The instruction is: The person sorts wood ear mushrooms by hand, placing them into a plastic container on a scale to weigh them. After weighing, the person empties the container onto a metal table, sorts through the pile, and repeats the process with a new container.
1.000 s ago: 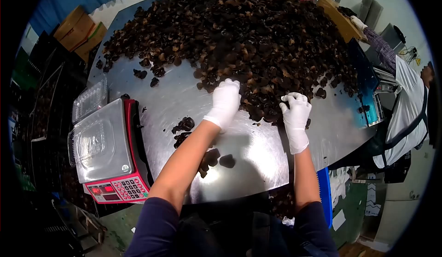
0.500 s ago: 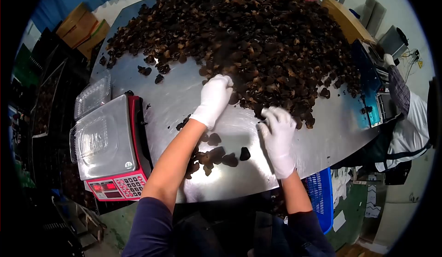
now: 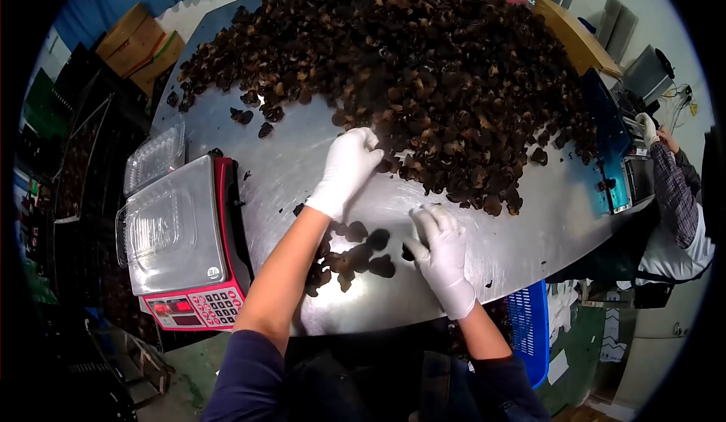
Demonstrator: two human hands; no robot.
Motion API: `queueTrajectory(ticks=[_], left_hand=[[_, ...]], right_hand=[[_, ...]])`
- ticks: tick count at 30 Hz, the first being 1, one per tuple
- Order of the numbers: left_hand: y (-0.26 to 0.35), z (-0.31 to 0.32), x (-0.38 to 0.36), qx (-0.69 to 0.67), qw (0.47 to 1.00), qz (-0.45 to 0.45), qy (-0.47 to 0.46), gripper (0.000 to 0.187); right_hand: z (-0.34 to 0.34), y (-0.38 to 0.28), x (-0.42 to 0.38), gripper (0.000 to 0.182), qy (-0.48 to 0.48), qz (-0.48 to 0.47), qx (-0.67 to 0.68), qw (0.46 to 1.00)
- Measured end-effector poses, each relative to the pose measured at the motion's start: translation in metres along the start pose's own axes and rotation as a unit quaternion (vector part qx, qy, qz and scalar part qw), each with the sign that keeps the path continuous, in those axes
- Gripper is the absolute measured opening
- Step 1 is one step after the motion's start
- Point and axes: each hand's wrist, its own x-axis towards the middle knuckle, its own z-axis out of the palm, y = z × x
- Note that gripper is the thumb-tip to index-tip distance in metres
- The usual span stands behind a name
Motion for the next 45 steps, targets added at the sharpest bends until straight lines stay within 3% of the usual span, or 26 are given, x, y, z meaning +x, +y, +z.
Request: queueTrajectory(ticks=[1,4,6,7,9,10,11,13,15,17,19,22,25,31,33,35,37,39,40,44,45], left_hand=[[0.008,-0.012,-0.006,-0.051,0.997,-0.056,-0.02,0.015],[-0.004,-0.029,-0.014,-0.091,0.992,-0.076,-0.04,0.011],[-0.021,-0.035,-0.016,-0.139,0.98,-0.096,-0.105,0.009],[-0.008,-0.051,-0.02,-0.06,0.982,-0.095,-0.154,0.009],[-0.031,-0.061,-0.024,0.016,0.963,-0.027,-0.269,0.009],[-0.026,-0.067,-0.026,-0.016,0.952,-0.067,-0.298,0.014],[-0.025,-0.065,-0.026,-0.014,0.952,-0.068,-0.299,0.014],[-0.018,-0.05,-0.022,0.067,0.982,-0.015,-0.178,0.022],[-0.007,-0.018,-0.016,0.115,0.987,0.076,-0.083,0.025],[-0.007,0.013,-0.006,0.132,0.978,0.142,-0.077,0.032],[-0.016,0.034,-0.001,0.189,0.965,0.167,-0.072,0.026],[-0.026,0.029,0.004,0.185,0.974,0.101,-0.084,0.016],[-0.024,-0.002,-0.009,0.088,0.994,0.064,-0.034,0.01],[-0.029,-0.051,-0.031,0.182,0.961,0.0,-0.207,0.015],[-0.028,-0.046,-0.042,0.197,0.968,0.068,-0.139,0.021],[-0.012,-0.036,-0.045,0.156,0.974,0.11,-0.121,0.025],[-0.008,-0.016,-0.048,0.177,0.959,0.15,-0.162,0.032],[-0.013,0.0,-0.047,0.26,0.937,0.135,-0.191,0.029],[-0.014,0.001,-0.046,0.246,0.949,0.112,-0.163,0.021],[-0.032,-0.024,-0.05,0.255,0.95,0.07,-0.165,0.015],[-0.032,-0.031,-0.053,0.297,0.938,0.076,-0.164,0.016]], right_hand=[[0.003,0.004,0.002,0.057,0.014,0.027,-0.012,0.999],[0.02,0.0,0.006,0.06,0.068,0.034,-0.068,0.995],[0.028,-0.012,-0.006,0.059,-0.058,-0.016,0.03,0.998],[0.014,-0.03,-0.005,0.056,-0.098,-0.066,0.082,0.99],[-0.03,-0.064,0.021,0.05,-0.141,-0.026,0.069,0.987],[-0.027,-0.058,0.031,0.048,-0.163,-0.005,0.064,0.985],[-0.024,-0.052,0.042,0.045,-0.184,0.016,0.058,0.981],[0.032,0.01,0.054,0.033,0.024,-0.039,0.072,0.996],[0.039,0.022,0.082,0.031,0.063,-0.03,-0.076,0.995],[0.029,0.018,0.094,0.028,0.082,-0.049,-0.149,0.984],[0.026,0.02,0.097,0.026,0.033,-0.043,-0.19,0.98],[0.008,0.014,0.08,0.021,0.103,-0.04,-0.071,0.991],[-0.004,0.009,0.043,0.022,0.097,-0.031,-0.028,0.994],[0.003,0.009,0.009,0.018,0.063,0.063,0.026,0.996],[0.009,0.006,0.0,0.02,0.045,0.062,0.064,0.995],[0.012,-0.012,-0.001,0.018,0.055,-0.01,0.06,0.997],[0.011,-0.025,-0.002,0.022,0.018,-0.016,0.046,0.999],[0.005,-0.037,0.001,0.023,-0.035,0.033,0.089,0.995],[0.005,-0.035,0.002,0.025,-0.053,0.039,0.099,0.993],[0.013,-0.009,0.035,0.025,0.018,0.041,0.094,0.995],[0.012,-0.014,0.056,0.022,0.101,-0.028,0.112,0.988]])
